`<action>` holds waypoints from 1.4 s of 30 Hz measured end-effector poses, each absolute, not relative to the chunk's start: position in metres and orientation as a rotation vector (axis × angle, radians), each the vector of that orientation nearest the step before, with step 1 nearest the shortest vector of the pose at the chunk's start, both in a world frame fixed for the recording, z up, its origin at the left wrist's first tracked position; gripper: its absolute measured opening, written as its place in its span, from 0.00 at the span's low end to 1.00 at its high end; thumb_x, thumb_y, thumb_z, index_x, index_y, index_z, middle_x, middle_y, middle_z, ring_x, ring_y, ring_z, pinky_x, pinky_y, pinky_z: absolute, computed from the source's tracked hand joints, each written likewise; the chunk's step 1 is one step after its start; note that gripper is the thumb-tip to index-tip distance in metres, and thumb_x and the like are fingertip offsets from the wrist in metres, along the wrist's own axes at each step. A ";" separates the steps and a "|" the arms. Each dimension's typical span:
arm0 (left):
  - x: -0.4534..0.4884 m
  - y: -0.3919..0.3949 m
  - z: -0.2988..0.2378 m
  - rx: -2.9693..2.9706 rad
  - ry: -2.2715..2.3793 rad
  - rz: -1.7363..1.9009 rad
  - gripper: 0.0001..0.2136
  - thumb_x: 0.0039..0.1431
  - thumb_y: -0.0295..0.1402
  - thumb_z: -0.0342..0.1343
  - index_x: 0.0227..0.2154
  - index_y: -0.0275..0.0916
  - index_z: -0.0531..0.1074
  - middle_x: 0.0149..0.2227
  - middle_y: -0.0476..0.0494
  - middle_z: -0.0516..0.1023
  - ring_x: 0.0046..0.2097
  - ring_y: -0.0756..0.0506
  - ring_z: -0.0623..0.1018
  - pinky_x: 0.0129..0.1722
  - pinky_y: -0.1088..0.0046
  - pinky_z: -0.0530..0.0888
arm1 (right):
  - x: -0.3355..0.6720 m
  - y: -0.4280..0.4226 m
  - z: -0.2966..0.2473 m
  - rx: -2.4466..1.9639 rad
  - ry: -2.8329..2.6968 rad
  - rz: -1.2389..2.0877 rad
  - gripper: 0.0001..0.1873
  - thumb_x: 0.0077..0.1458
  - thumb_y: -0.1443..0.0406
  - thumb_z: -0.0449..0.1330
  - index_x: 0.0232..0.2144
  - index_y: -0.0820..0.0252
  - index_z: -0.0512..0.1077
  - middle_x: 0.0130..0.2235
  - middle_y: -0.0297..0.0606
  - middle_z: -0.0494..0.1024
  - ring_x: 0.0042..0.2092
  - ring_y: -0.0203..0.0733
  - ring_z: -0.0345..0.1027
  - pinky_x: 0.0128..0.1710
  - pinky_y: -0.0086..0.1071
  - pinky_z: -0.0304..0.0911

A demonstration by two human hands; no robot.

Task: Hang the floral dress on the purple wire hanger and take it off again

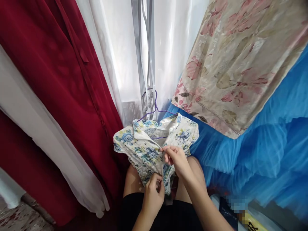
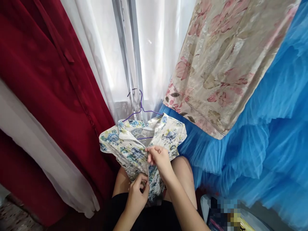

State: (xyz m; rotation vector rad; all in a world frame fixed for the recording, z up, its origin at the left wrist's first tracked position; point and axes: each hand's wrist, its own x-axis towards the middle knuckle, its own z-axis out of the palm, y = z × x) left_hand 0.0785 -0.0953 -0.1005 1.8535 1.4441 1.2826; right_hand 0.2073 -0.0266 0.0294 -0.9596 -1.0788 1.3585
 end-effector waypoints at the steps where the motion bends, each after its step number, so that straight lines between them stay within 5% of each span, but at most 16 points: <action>1: 0.076 -0.094 -0.099 1.889 1.446 1.272 0.03 0.61 0.27 0.52 0.35 0.42 0.69 0.32 0.46 0.77 0.27 0.46 0.77 0.29 0.72 0.74 | 0.205 -0.017 0.042 -0.936 -1.082 1.346 0.14 0.48 0.56 0.64 0.24 0.61 0.76 0.15 0.31 0.69 0.16 0.30 0.52 0.17 0.27 0.42; 13: 0.070 -0.090 -0.097 1.925 1.297 1.163 0.05 0.65 0.32 0.51 0.34 0.41 0.71 0.34 0.42 0.77 0.36 0.44 0.80 0.32 0.72 0.77 | 0.195 0.019 0.111 -0.743 -1.086 1.202 0.11 0.48 0.59 0.62 0.25 0.62 0.76 0.13 0.27 0.67 0.17 0.30 0.51 0.18 0.26 0.47; 18: 0.059 -0.060 -0.053 1.802 1.281 1.426 0.10 0.68 0.36 0.52 0.48 0.41 0.74 0.44 0.38 0.79 0.43 0.42 0.81 0.40 0.67 0.80 | 0.204 0.011 0.105 -0.770 -1.171 1.175 0.07 0.46 0.62 0.60 0.24 0.60 0.74 0.13 0.27 0.68 0.16 0.32 0.56 0.18 0.27 0.50; 23: 0.052 -0.010 0.052 2.031 1.163 1.707 0.22 0.70 0.34 0.52 0.65 0.44 0.64 0.45 0.41 0.78 0.37 0.47 0.79 0.39 0.69 0.77 | 0.211 0.010 0.102 -0.740 -1.220 1.145 0.05 0.44 0.64 0.59 0.20 0.59 0.72 0.13 0.27 0.67 0.16 0.31 0.56 0.18 0.27 0.52; 28: 0.061 0.000 0.107 2.320 1.182 1.664 0.07 0.68 0.30 0.53 0.41 0.40 0.76 0.40 0.43 0.77 0.38 0.46 0.77 0.38 0.71 0.74 | 0.214 0.009 0.099 -0.764 -1.268 1.079 0.07 0.44 0.64 0.58 0.18 0.57 0.67 0.13 0.26 0.65 0.16 0.30 0.54 0.18 0.27 0.49; 42: 0.056 -0.023 0.129 2.338 1.079 1.701 0.05 0.63 0.28 0.58 0.31 0.39 0.72 0.31 0.48 0.73 0.32 0.48 0.74 0.32 0.74 0.72 | 0.187 0.010 0.087 -0.588 -1.189 1.027 0.12 0.51 0.60 0.60 0.21 0.56 0.64 0.14 0.23 0.59 0.18 0.30 0.48 0.20 0.28 0.46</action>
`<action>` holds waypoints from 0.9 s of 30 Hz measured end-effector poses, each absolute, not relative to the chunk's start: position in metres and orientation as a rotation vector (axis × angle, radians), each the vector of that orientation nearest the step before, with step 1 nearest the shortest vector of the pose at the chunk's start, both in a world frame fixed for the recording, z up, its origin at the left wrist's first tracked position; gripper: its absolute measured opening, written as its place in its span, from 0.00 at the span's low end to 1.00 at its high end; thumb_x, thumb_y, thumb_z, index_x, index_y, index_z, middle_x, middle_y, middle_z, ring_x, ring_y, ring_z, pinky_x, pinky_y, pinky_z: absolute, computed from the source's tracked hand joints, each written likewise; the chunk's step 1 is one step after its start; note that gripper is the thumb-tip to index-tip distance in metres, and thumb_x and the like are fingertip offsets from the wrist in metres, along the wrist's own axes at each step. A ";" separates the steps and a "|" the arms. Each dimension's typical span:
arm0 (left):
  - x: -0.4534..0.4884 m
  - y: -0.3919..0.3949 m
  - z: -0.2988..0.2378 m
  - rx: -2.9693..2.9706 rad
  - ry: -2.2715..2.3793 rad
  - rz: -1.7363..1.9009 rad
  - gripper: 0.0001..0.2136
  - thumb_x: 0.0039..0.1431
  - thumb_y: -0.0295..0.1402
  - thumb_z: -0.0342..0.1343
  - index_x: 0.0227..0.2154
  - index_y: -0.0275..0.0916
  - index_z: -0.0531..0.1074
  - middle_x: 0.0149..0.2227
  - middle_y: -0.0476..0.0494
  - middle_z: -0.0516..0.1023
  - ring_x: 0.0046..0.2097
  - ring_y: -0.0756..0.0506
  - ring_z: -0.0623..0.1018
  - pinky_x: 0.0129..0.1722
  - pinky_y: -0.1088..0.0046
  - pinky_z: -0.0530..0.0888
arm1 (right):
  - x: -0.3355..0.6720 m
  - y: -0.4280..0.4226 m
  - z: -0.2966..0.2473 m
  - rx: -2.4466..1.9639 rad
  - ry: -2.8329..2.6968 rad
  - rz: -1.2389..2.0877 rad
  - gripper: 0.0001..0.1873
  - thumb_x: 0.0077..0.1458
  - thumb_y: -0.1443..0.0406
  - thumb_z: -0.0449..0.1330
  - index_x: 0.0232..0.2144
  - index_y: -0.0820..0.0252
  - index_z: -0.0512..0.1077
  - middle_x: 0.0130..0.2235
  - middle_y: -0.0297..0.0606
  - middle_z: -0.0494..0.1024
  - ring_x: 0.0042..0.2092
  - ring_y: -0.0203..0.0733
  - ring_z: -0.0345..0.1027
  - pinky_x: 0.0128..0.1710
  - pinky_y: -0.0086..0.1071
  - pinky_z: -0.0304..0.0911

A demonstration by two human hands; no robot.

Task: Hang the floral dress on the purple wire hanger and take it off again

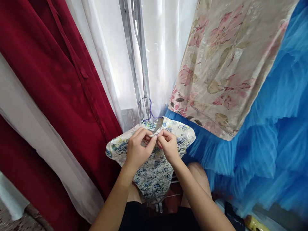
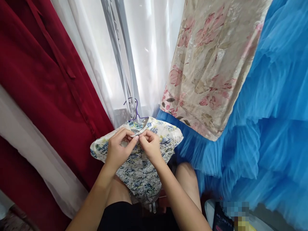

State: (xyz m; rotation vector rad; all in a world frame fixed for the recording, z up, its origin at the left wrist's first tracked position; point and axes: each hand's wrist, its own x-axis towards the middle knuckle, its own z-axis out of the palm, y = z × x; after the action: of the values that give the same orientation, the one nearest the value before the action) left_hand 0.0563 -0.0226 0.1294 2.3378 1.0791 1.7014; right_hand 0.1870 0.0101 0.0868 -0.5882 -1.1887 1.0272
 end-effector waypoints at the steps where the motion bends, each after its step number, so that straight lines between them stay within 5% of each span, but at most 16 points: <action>1: 0.057 -0.024 0.130 2.334 1.080 1.732 0.05 0.63 0.29 0.59 0.30 0.39 0.73 0.31 0.48 0.73 0.32 0.49 0.74 0.32 0.74 0.72 | 0.186 0.010 0.086 -0.588 -1.193 1.026 0.12 0.51 0.59 0.61 0.21 0.56 0.64 0.15 0.23 0.59 0.18 0.30 0.47 0.20 0.27 0.45; 14: 0.073 -0.014 0.112 1.913 1.118 2.164 0.07 0.64 0.34 0.60 0.31 0.38 0.72 0.32 0.49 0.72 0.36 0.48 0.73 0.39 0.73 0.71 | 0.194 0.012 0.063 -0.762 -1.297 0.948 0.09 0.48 0.64 0.58 0.20 0.57 0.62 0.18 0.24 0.58 0.21 0.29 0.47 0.22 0.28 0.42; 21: -0.014 0.018 0.107 1.269 1.082 2.520 0.11 0.57 0.37 0.65 0.34 0.35 0.72 0.32 0.49 0.74 0.34 0.50 0.75 0.37 0.77 0.71 | 0.211 -0.022 0.038 -0.827 -1.356 1.005 0.10 0.45 0.66 0.57 0.17 0.56 0.60 0.17 0.23 0.55 0.20 0.29 0.44 0.22 0.28 0.39; 27: -0.049 0.006 0.032 0.381 0.710 2.229 0.09 0.58 0.31 0.64 0.28 0.38 0.68 0.26 0.54 0.72 0.29 0.54 0.74 0.35 0.80 0.72 | 0.202 -0.045 0.006 -0.785 -1.359 1.187 0.10 0.49 0.65 0.59 0.20 0.57 0.64 0.17 0.24 0.59 0.20 0.30 0.48 0.21 0.27 0.42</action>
State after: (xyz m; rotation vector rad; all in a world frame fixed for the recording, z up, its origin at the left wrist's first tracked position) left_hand -0.0488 0.0064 0.0317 0.3809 0.7102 2.2292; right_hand 0.2023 -0.0446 0.0058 -0.7854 -1.3592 1.1869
